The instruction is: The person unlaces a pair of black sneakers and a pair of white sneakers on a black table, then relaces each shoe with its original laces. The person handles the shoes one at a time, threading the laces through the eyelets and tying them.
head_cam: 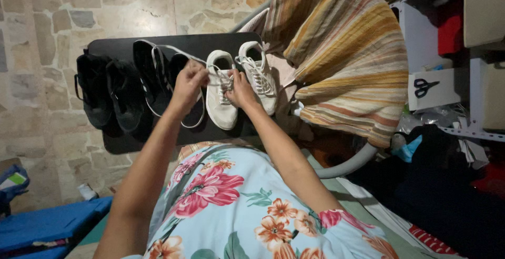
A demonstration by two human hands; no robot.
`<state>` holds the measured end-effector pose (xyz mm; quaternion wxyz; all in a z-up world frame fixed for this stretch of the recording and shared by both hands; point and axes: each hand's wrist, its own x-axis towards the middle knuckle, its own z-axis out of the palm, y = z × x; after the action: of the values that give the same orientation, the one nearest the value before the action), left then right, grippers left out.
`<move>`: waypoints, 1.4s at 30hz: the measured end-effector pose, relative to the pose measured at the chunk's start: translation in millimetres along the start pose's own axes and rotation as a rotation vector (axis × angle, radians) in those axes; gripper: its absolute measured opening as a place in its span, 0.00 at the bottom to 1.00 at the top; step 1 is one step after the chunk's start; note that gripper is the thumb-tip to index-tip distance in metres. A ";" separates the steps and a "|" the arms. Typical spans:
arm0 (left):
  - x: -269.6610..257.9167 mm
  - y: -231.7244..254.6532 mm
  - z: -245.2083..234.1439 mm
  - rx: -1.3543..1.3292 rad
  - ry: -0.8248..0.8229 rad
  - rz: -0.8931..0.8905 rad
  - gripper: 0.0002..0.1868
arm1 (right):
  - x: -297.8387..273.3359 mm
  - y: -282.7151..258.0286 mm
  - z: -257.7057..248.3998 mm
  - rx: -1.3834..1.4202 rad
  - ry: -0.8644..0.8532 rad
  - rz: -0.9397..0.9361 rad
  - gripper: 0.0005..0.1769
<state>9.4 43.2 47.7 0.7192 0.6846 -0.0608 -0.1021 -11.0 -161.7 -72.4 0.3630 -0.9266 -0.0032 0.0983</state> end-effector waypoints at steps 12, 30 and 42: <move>-4.2 88.3 -59.1 -0.366 -0.349 -0.209 0.13 | -4.2 -22.3 -7.4 -0.094 -0.033 0.009 0.36; -18.2 -143.0 36.3 1.321 0.067 0.091 0.61 | 1.3 25.7 48.8 0.485 0.103 -0.153 0.12; -14.3 -118.4 30.9 1.284 -0.048 0.041 0.66 | -63.2 -67.4 -106.5 1.299 -0.198 -0.050 0.21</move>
<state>-19.0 11.5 -67.9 0.1666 0.9751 -0.1388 -0.0469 -49.0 -188.6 60.7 0.8487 -0.5052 0.0020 0.1566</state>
